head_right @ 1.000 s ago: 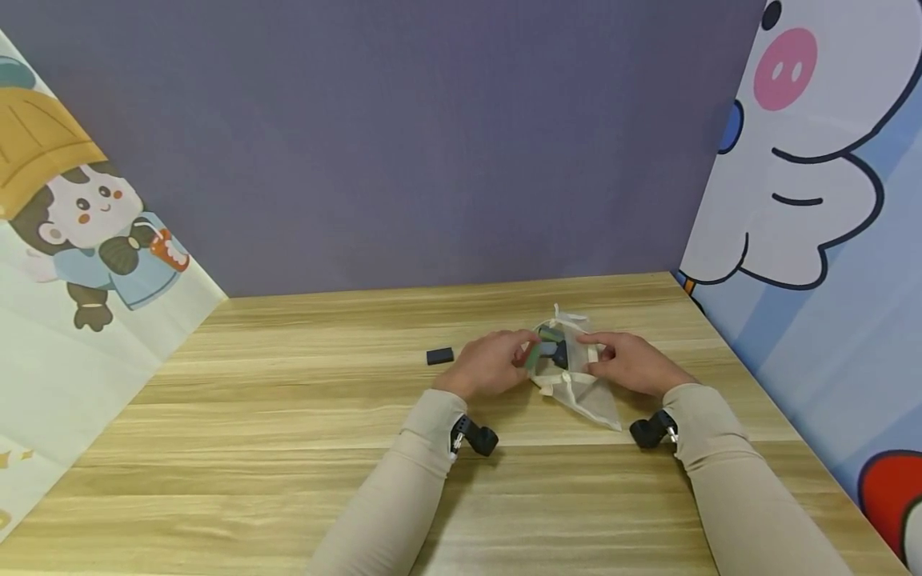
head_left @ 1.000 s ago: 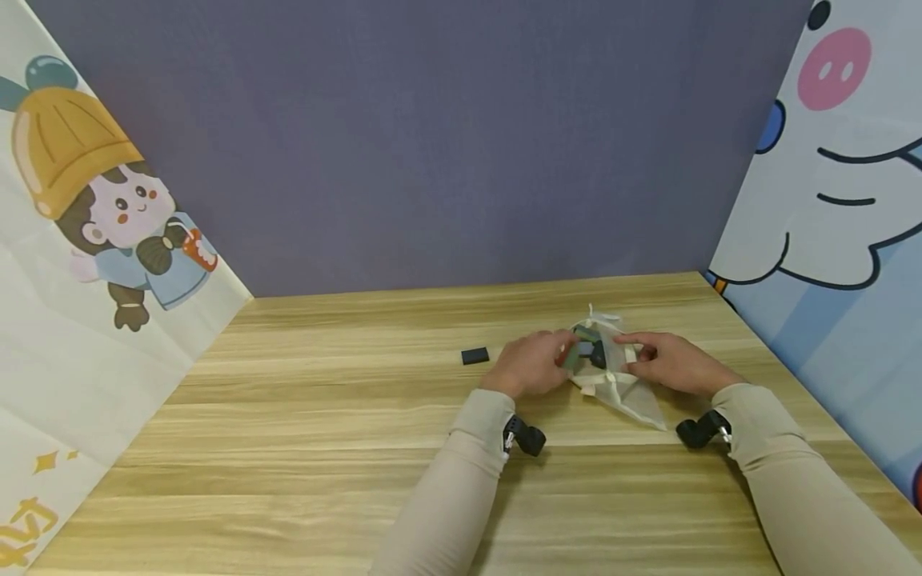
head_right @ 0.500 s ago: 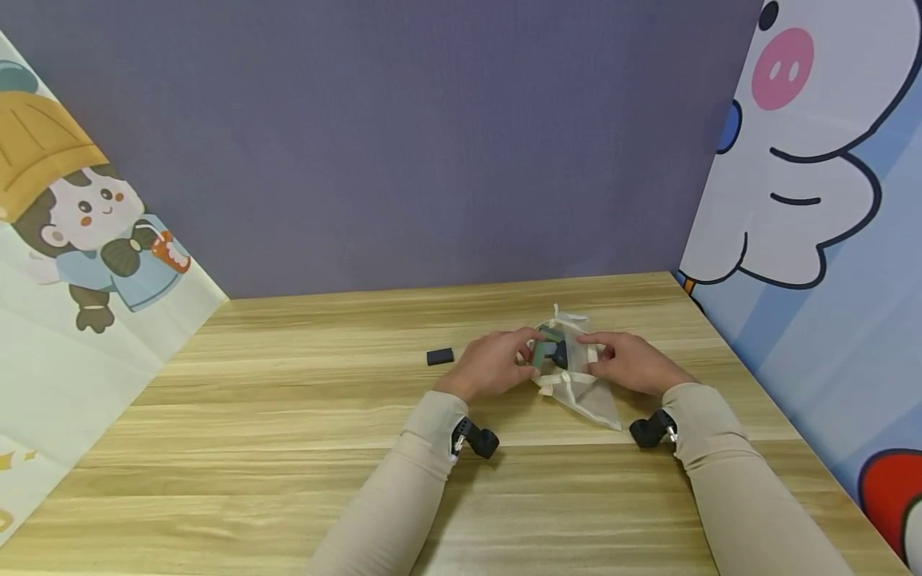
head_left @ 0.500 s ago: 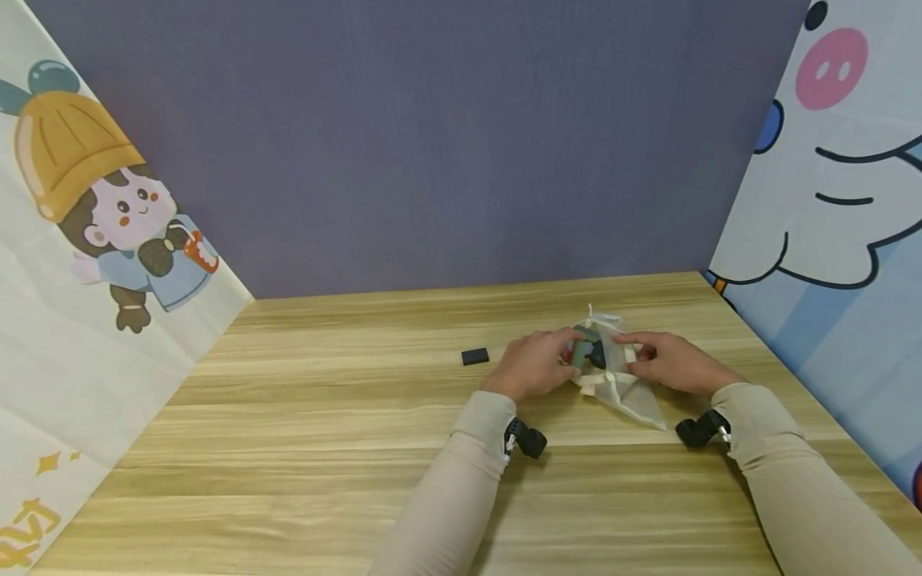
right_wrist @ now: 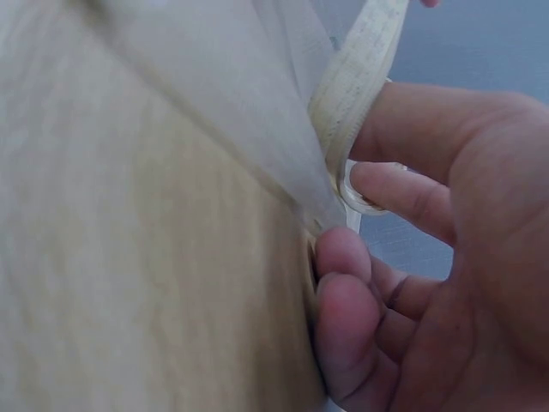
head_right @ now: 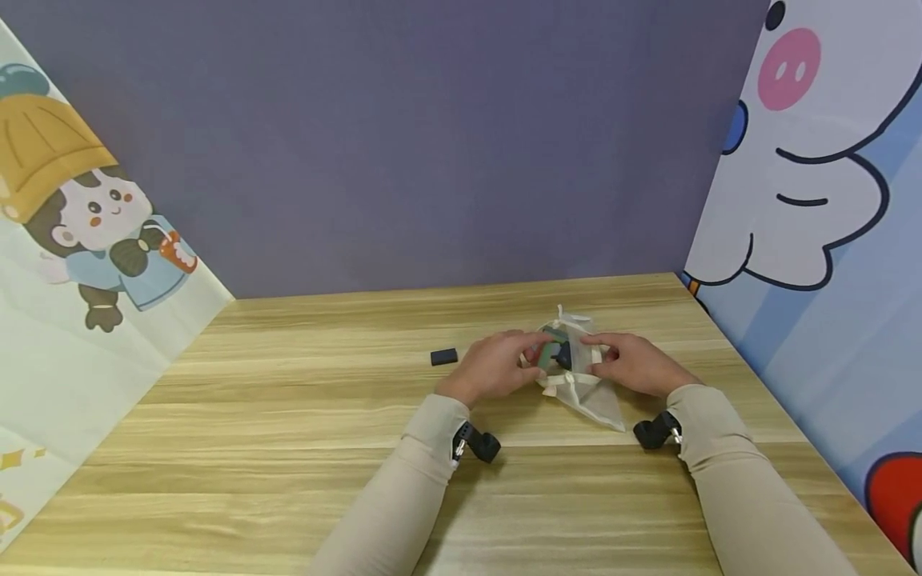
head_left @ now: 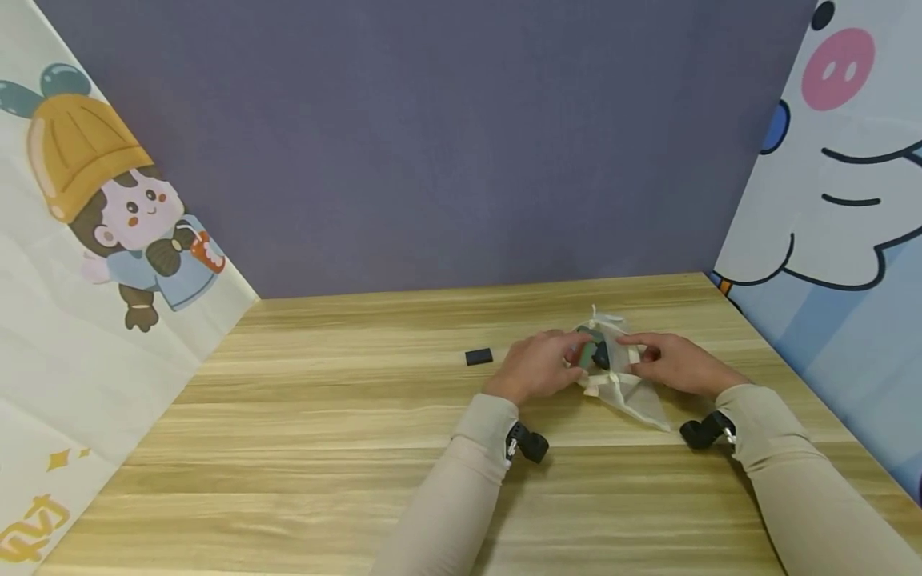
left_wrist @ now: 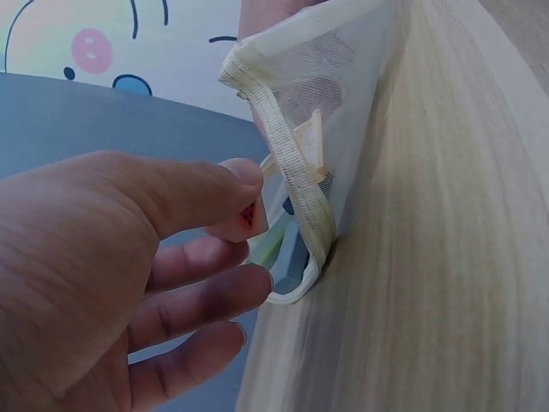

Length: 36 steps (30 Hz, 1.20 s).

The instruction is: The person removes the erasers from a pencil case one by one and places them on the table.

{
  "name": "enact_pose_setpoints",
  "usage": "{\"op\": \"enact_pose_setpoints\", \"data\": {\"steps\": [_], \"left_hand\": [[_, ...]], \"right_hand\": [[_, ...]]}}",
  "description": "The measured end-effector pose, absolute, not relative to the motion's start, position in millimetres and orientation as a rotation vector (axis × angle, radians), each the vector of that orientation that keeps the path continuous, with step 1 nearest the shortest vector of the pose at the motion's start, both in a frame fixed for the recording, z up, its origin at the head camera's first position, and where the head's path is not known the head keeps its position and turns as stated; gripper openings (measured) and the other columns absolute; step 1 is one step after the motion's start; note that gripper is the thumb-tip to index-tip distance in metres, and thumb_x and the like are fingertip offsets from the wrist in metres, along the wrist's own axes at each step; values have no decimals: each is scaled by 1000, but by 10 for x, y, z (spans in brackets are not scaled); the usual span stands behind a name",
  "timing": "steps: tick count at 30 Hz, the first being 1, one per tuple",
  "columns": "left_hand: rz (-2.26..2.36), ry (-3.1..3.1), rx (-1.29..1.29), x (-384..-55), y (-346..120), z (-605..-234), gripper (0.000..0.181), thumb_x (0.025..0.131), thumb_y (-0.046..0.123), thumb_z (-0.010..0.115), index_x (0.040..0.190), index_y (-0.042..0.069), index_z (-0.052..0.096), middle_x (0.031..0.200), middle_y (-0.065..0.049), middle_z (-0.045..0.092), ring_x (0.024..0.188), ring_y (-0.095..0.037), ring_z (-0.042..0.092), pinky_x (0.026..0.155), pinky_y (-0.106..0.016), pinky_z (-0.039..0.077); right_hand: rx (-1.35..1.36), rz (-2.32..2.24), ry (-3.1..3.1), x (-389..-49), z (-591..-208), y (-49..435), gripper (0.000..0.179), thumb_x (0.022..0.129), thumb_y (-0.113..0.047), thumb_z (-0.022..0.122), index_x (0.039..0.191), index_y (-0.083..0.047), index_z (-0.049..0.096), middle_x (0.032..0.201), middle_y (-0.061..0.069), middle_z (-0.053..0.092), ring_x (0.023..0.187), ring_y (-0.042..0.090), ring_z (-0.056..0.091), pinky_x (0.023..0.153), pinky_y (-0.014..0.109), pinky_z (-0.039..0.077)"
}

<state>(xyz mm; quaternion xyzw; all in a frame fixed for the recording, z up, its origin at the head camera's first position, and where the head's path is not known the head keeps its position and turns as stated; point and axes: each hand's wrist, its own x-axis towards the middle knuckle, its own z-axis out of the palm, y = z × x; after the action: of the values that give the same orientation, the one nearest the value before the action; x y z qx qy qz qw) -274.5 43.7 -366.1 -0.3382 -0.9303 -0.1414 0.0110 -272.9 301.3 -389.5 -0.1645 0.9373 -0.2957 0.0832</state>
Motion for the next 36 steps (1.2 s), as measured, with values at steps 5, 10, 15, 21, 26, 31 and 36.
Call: {"op": "enact_pose_setpoints", "data": {"steps": [5, 10, 15, 21, 26, 31, 36], "left_hand": [[-381, -2898, -1043, -2701, 422, -3634, 56, 86, 48, 60, 138, 37, 41, 101, 13, 55, 84, -4, 54, 62, -27, 45], [-360, -2880, -1040, -2671, 383, -3602, 57, 86, 50, 58, 139, 36, 40, 109, 12, 57, 96, -6, 55, 71, -30, 48], [-370, -2861, -1016, -2652, 312, -3583, 56, 86, 52, 58, 138, 36, 42, 115, 12, 57, 98, -6, 55, 74, -30, 48], [-390, -2820, -1027, -2649, 228, -3586, 56, 86, 50, 59, 137, 34, 44, 101, 15, 58, 87, -1, 53, 67, -25, 45], [-393, -2812, -1029, -2644, 171, -3588, 54, 86, 47, 61, 136, 31, 47, 96, 15, 58, 84, -1, 53, 64, -24, 44], [-400, -2814, -1040, -2629, 129, -3582, 54, 86, 46, 60, 135, 28, 47, 101, 13, 60, 85, -1, 54, 67, -24, 45], [-416, -2831, -1027, -2620, 73, -3580, 55, 86, 47, 60, 137, 29, 46, 101, 13, 59, 81, 1, 53, 67, -24, 45]], "right_hand": [[-477, -875, 2803, -2727, -3901, 3023, 59, 88, -37, 63, 139, -15, 44, 92, 4, 61, 67, 17, 49, 58, 32, 39], [-488, -849, 2827, -2736, -3906, 3029, 59, 87, -38, 62, 139, -15, 45, 93, 4, 61, 69, 17, 50, 60, 32, 39], [-509, -838, 2825, -2733, -3901, 3020, 60, 87, -41, 62, 138, -14, 45, 95, 4, 61, 72, 16, 51, 62, 32, 40], [-502, -837, 2823, -2735, -3893, 3018, 60, 87, -41, 62, 139, -14, 45, 98, 5, 61, 75, 16, 53, 64, 33, 41], [-488, -835, 2820, -2758, -3892, 3018, 60, 87, -39, 62, 139, -15, 45, 95, 4, 61, 74, 17, 52, 64, 33, 40], [-479, -851, 2814, -2753, -3893, 3013, 61, 87, -40, 63, 139, -15, 44, 93, 4, 61, 70, 17, 50, 60, 33, 38], [-486, -855, 2813, -2738, -3886, 3006, 61, 87, -40, 63, 139, -14, 45, 95, 5, 61, 72, 17, 50, 61, 32, 39]]}}
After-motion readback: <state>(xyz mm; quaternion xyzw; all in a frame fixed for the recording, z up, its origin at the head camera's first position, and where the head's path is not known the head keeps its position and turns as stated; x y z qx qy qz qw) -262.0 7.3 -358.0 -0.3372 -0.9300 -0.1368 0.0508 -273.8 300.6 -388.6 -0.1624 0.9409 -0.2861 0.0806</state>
